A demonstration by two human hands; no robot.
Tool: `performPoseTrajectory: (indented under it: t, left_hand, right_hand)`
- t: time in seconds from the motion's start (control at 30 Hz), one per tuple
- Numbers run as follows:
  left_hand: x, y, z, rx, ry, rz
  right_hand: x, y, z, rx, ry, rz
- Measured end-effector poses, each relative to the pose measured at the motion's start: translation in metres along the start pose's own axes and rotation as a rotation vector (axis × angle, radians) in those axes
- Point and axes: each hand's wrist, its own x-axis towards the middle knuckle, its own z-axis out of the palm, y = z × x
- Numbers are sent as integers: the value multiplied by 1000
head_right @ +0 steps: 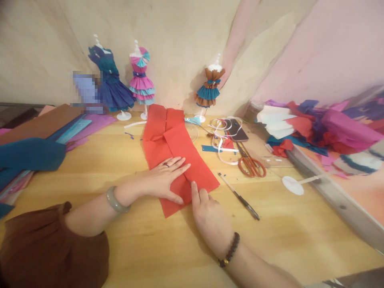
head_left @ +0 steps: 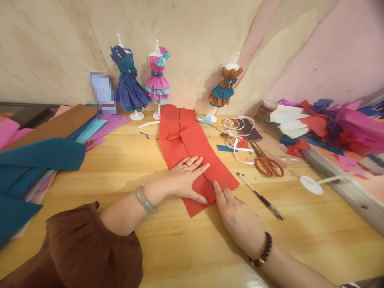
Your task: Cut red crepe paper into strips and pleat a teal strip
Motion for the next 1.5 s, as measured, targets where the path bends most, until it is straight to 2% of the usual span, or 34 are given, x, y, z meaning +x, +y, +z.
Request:
performPoseTrajectory:
  t: [0.27,0.57,1.5]
  left_hand:
    - [1,-1,1,-3,7,2]
    - [0,1,-2,-21,-10,-7]
    - [-1,4,-4,-39,-3,-14]
  right_hand:
    - [-1,-2,4,31,-31,9]
    - [8,-1,0,29,-133,7]
    - [20,-2,-2,34,-159,30]
